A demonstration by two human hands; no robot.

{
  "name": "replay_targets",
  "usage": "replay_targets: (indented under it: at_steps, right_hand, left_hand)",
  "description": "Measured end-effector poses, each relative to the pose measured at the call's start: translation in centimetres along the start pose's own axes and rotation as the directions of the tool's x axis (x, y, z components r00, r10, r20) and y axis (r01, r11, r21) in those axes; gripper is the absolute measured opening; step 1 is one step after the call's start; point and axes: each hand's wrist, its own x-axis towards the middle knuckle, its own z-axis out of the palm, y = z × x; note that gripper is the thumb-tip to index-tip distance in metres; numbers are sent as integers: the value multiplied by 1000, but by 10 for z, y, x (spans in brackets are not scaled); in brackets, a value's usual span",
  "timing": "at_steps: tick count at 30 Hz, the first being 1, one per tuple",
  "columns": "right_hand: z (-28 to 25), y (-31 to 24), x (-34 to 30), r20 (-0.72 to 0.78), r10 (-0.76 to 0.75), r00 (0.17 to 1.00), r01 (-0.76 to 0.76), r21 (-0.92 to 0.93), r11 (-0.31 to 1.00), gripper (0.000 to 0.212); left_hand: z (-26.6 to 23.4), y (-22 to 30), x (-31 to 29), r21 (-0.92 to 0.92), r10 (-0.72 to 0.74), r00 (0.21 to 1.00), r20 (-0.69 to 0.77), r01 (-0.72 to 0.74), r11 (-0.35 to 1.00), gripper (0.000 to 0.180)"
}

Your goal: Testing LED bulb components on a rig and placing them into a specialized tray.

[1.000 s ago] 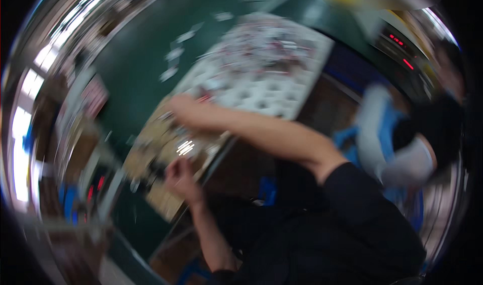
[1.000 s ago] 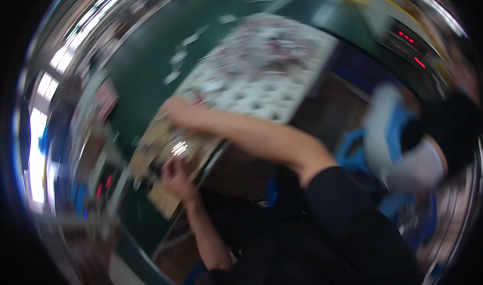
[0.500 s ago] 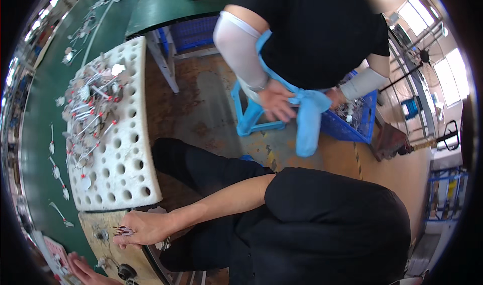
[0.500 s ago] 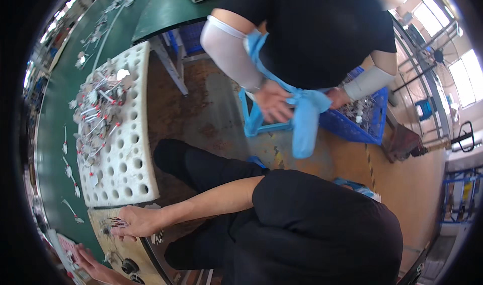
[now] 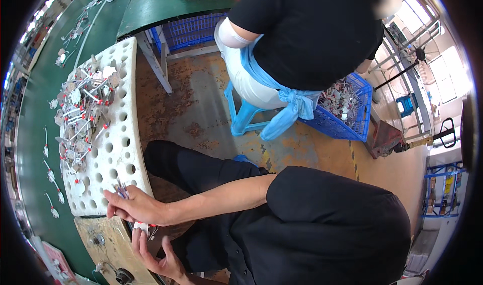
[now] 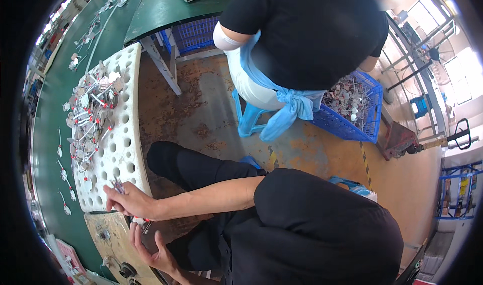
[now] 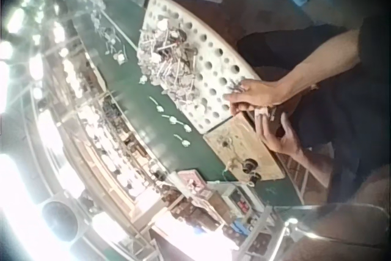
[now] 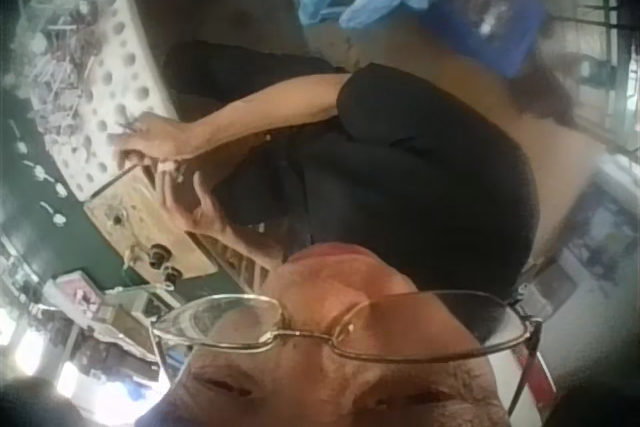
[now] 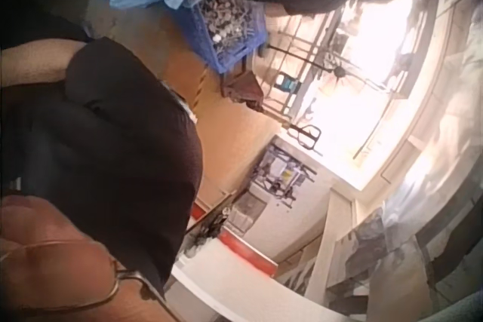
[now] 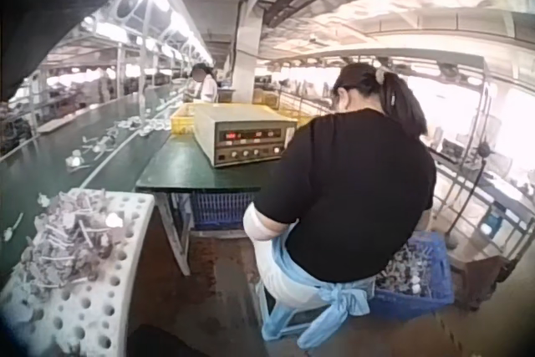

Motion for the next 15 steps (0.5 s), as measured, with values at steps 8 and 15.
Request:
replay_targets:
  at_steps: [8, 15]
  right_hand:
    - [12, 0, 8, 0, 69, 998, -69, 33, 997, 60]
    - [28, -5, 18, 89, -31, 996, 41, -120, 992, 60]
  left_hand:
    - [-15, -4, 18, 40, -32, 996, -84, 35, 999, 32]
    - [-25, -7, 20, 65, -49, 988, -146, 59, 996, 36]
